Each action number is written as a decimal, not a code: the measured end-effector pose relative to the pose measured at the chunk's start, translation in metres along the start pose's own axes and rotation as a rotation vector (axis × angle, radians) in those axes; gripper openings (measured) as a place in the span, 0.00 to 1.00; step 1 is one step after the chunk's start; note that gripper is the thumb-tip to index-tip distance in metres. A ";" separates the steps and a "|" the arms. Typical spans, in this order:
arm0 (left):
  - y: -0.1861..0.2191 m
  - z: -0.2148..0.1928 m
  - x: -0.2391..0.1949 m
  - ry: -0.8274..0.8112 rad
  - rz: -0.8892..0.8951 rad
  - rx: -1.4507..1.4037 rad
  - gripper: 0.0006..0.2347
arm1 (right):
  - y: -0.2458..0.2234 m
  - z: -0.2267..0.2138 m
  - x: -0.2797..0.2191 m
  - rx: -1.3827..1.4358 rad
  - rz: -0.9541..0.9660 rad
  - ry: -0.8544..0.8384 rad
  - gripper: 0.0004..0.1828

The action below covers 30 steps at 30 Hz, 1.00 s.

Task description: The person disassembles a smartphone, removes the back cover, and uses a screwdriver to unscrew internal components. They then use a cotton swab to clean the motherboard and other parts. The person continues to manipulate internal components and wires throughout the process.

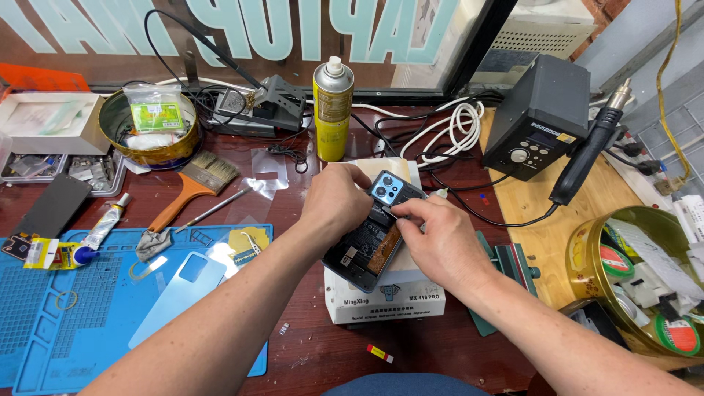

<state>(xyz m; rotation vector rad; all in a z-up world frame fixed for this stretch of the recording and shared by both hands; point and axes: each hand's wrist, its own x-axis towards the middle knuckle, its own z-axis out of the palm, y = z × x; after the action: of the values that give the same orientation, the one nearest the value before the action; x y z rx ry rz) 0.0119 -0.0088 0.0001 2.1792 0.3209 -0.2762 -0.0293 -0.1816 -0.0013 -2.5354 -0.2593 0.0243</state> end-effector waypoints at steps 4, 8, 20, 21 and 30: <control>-0.001 0.001 -0.001 0.003 0.001 0.014 0.12 | 0.000 0.006 -0.005 0.047 -0.018 0.042 0.11; -0.002 0.001 -0.001 0.007 0.017 0.011 0.12 | 0.001 0.011 -0.007 0.101 -0.010 0.069 0.09; -0.003 0.001 -0.001 0.018 0.040 0.017 0.11 | 0.007 0.018 0.000 0.201 0.210 0.055 0.10; -0.003 0.001 -0.001 0.017 0.042 0.020 0.11 | 0.007 0.018 0.001 0.202 0.218 0.048 0.10; 0.004 0.005 -0.001 -0.011 0.243 0.230 0.22 | 0.007 0.018 0.003 0.238 0.269 0.031 0.10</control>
<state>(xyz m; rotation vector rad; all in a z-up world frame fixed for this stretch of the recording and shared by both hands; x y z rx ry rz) 0.0117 -0.0148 0.0008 2.4145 0.0166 -0.1959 -0.0269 -0.1768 -0.0203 -2.3133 0.0938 0.1134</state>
